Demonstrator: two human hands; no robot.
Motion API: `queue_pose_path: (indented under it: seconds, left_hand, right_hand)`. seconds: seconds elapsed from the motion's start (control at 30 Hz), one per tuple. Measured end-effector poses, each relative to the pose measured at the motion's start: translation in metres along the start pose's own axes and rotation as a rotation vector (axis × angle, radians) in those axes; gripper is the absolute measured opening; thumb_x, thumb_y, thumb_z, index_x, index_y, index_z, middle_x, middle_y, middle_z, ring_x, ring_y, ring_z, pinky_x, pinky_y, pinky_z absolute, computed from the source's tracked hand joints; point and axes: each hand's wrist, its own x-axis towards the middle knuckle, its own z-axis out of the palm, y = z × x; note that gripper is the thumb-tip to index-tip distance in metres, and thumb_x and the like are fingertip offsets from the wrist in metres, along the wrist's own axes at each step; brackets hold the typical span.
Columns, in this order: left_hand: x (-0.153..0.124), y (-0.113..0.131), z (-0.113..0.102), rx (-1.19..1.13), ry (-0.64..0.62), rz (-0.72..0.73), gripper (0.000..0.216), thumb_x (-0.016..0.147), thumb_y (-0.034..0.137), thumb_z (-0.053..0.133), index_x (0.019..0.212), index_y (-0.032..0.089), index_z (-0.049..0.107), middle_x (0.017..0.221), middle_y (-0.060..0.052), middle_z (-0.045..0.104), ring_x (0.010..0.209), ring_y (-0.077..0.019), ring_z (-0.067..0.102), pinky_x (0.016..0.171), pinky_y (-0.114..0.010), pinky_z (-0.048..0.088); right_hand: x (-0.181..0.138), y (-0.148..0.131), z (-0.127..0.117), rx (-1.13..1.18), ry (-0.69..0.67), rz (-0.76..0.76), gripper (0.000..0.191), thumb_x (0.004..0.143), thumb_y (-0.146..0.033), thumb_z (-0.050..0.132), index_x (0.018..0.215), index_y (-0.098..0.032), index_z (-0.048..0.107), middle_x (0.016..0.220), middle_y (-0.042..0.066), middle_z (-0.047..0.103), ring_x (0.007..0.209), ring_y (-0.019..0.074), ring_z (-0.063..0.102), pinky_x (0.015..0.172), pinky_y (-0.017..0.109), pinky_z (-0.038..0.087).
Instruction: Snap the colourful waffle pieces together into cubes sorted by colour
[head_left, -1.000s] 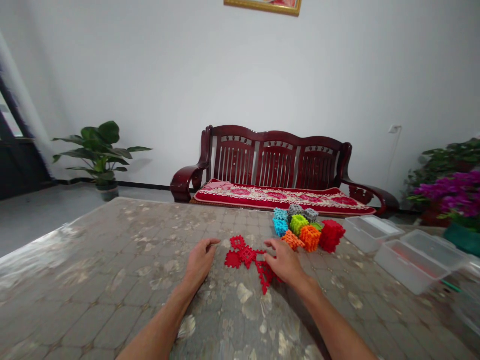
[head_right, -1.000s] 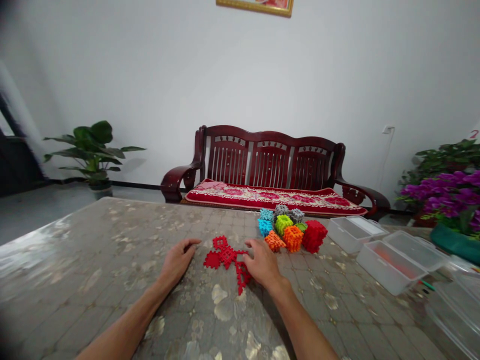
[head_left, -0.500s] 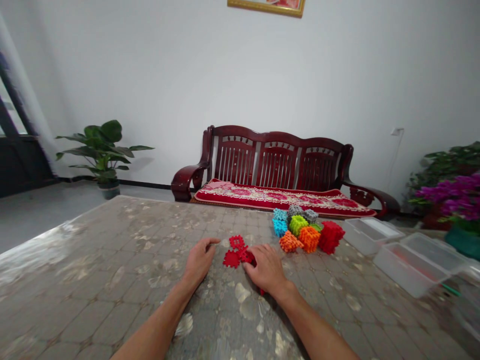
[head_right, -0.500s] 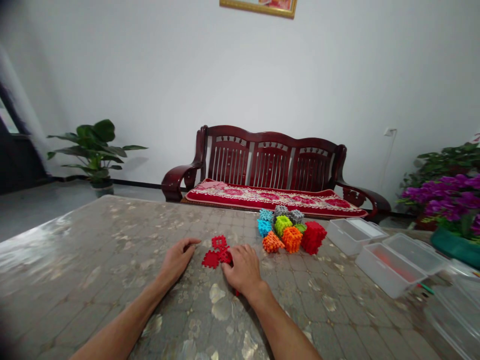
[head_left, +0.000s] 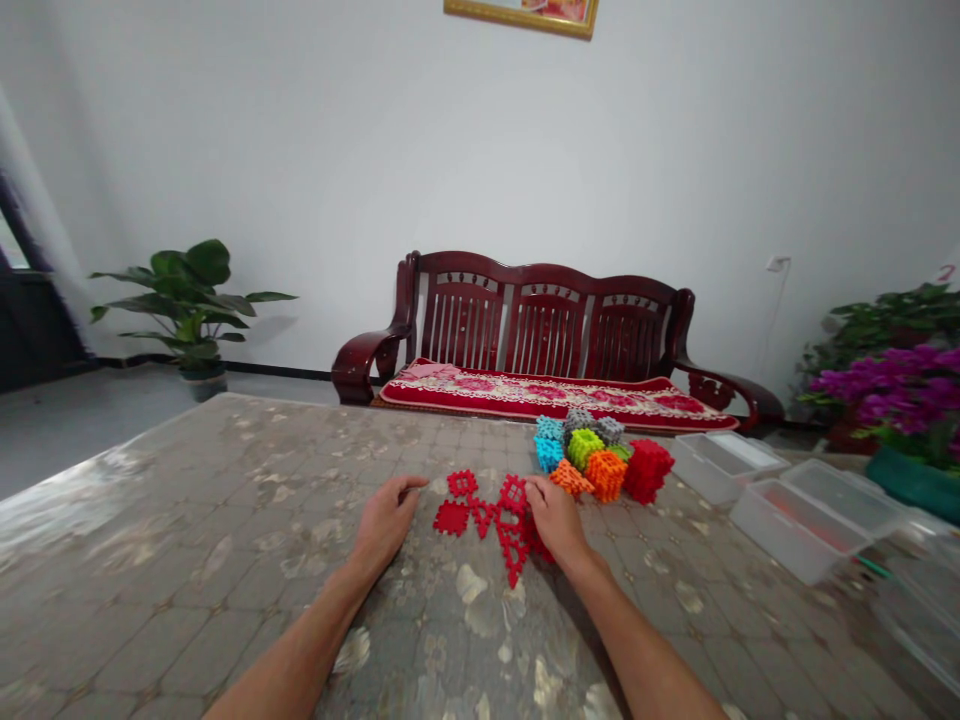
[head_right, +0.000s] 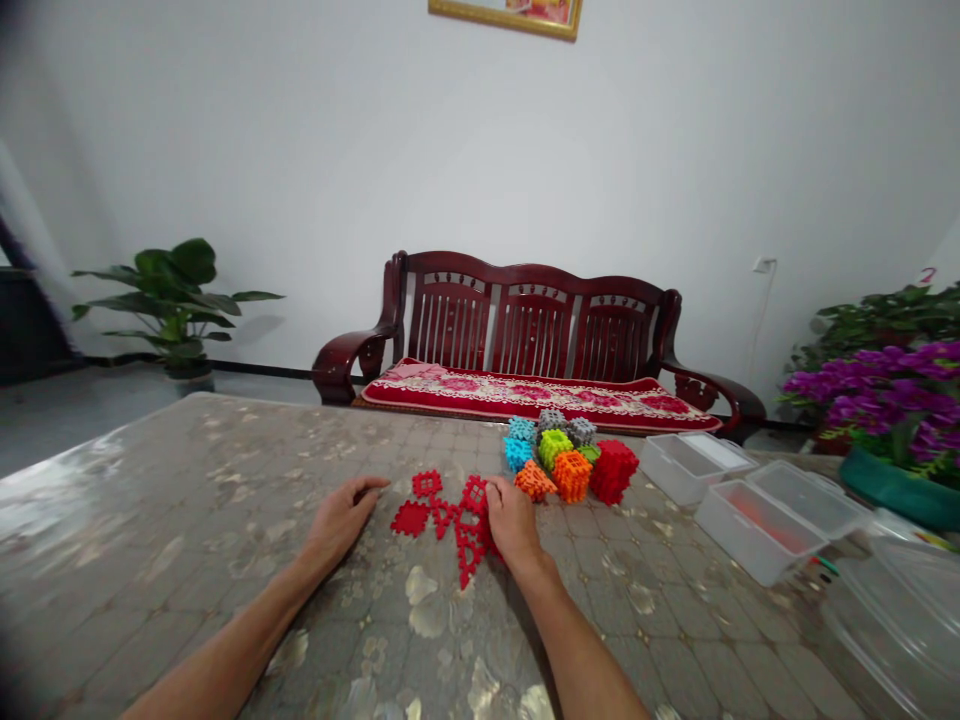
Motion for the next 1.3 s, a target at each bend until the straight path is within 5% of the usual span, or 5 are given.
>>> queue_pose_path:
  seconds: [0.17,0.47,0.77,1.03,1.3]
  left_hand:
    - [0.0,-0.002,0.001,0.004,0.008,0.006,0.032,0.08,0.026,0.048,0.097,0.021,0.074,0.097,-0.003,0.077,0.092,-0.0198,0.069,0.09,-0.031,0.052]
    - [-0.001,-0.001,0.0,0.001,0.013,0.025,0.033,0.08,0.026,0.047,0.097,0.022,0.074,0.097,-0.003,0.077,0.093,-0.0201,0.069,0.09,-0.031,0.052]
    - [0.002,-0.003,-0.001,0.042,-0.01,0.019,0.035,0.079,0.028,0.046,0.098,0.021,0.074,0.097,-0.004,0.077,0.092,-0.0214,0.07,0.088,-0.032,0.052]
    - [0.005,-0.012,0.001,0.049,-0.014,0.038,0.036,0.081,0.034,0.045,0.101,0.022,0.073,0.102,-0.003,0.077,0.097,-0.0214,0.069,0.093,-0.032,0.05]
    - [0.006,-0.01,0.0,0.062,-0.034,0.016,0.039,0.078,0.034,0.044,0.101,0.021,0.073,0.102,-0.004,0.077,0.098,-0.0225,0.069,0.092,-0.032,0.051]
  right_hand:
    - [-0.003,0.008,0.001,-0.113,0.029,0.018,0.037,0.09,-0.021,0.049,0.123,-0.016,0.066,0.126,0.01,0.068,0.119,0.0206,0.061,0.104,0.031,0.042]
    - [-0.006,-0.002,0.002,-0.335,-0.065,0.004,0.051,0.082,-0.035,0.062,0.131,-0.021,0.06,0.127,0.01,0.067,0.118,0.0272,0.058,0.099,0.035,0.043]
    - [-0.009,-0.011,-0.005,-0.211,0.054,-0.046,0.051,0.082,-0.031,0.063,0.131,-0.018,0.059,0.126,0.011,0.066,0.119,0.0254,0.059,0.103,0.034,0.042]
    - [0.027,0.028,-0.078,0.014,0.399,0.048,0.057,0.078,-0.035,0.064,0.129,-0.013,0.059,0.123,0.014,0.067,0.109,0.0234,0.064,0.098,0.034,0.047]
    - [0.048,0.097,-0.163,-0.364,0.453,0.254,0.062,0.08,-0.042,0.065,0.136,-0.016,0.054,0.115,0.012,0.071,0.105,0.0283,0.066,0.088,0.036,0.049]
